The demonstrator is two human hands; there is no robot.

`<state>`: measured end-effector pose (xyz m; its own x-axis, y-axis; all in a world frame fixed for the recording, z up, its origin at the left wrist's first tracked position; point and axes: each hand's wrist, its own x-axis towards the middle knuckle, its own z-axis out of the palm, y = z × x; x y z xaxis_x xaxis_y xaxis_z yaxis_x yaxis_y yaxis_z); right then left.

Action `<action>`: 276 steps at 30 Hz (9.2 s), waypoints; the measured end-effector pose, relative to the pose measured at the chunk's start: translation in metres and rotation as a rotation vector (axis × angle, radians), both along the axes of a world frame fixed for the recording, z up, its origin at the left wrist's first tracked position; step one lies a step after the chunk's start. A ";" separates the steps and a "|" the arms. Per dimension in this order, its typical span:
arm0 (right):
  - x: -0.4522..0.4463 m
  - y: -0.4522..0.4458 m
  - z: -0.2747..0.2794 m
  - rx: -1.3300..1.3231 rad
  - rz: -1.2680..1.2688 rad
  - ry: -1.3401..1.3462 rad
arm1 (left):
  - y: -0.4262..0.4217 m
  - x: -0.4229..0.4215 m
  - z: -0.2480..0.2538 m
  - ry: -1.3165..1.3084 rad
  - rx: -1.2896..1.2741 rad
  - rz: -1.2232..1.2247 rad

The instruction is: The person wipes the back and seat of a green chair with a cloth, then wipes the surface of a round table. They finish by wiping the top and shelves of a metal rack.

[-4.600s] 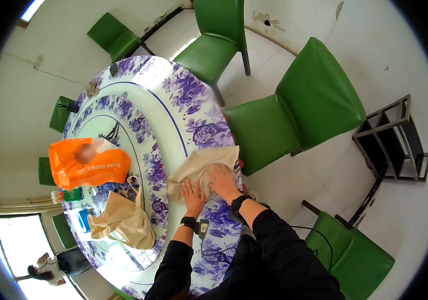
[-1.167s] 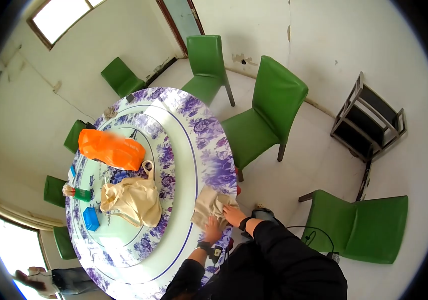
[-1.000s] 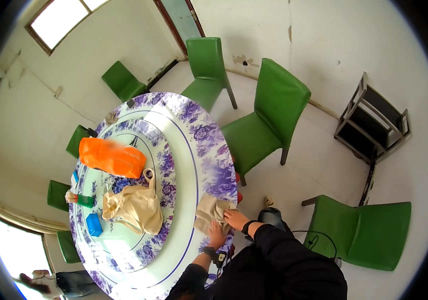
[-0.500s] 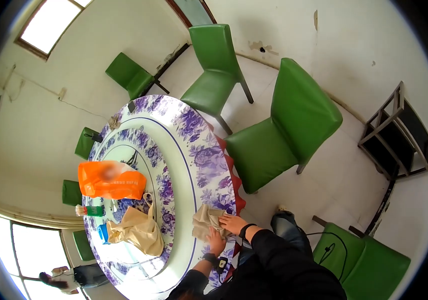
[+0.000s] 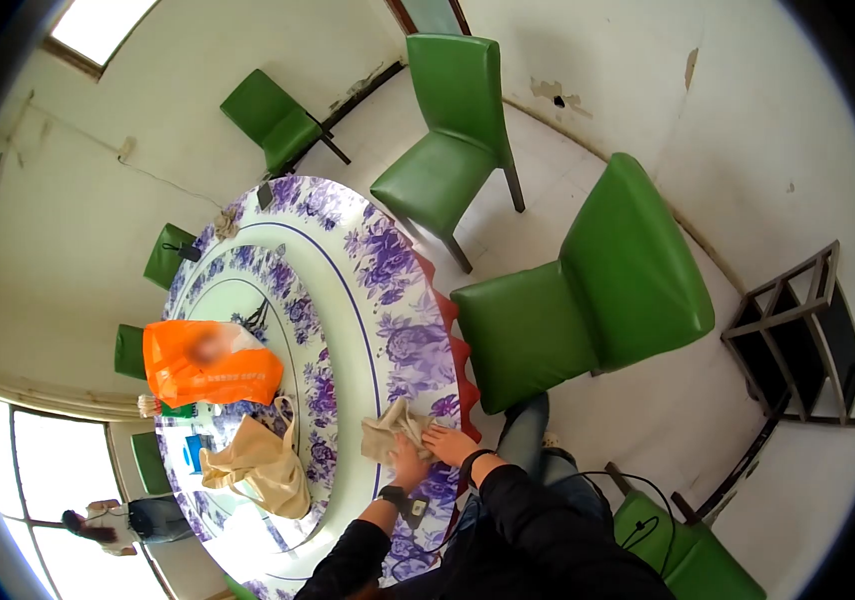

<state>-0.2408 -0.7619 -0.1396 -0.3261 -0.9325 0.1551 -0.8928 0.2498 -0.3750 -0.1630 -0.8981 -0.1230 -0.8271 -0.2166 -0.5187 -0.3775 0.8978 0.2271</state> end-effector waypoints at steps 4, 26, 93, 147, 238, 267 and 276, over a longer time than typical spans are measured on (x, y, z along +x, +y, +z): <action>-0.042 0.000 0.011 -0.028 -0.057 -0.057 | -0.001 -0.041 -0.005 0.065 -0.023 0.006; -0.316 0.070 0.101 -0.099 -0.997 -0.288 | 0.040 -0.383 0.063 0.572 0.392 -0.257; -0.191 0.256 0.178 0.035 -1.009 -0.341 | 0.167 -0.294 0.076 0.399 0.902 -0.382; -0.222 0.449 0.131 -0.260 -1.064 -0.427 | 0.424 -0.371 0.092 0.317 0.791 -0.950; -0.155 0.442 0.133 -0.276 -1.427 -0.454 | 0.456 -0.355 0.099 0.458 0.582 -1.511; -0.084 0.578 0.112 -0.635 -1.197 -0.838 | 0.548 -0.294 0.125 -0.168 0.733 -1.200; -0.001 0.683 0.146 -0.692 -1.468 -1.010 | 0.671 -0.241 0.114 -0.283 0.909 -1.034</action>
<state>-0.2418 -0.0788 0.0061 -0.8807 0.2538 -0.3998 0.4345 0.0971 -0.8954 -0.4042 -0.2276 -0.0086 -0.2496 0.9139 -0.3202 0.2249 0.3763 0.8988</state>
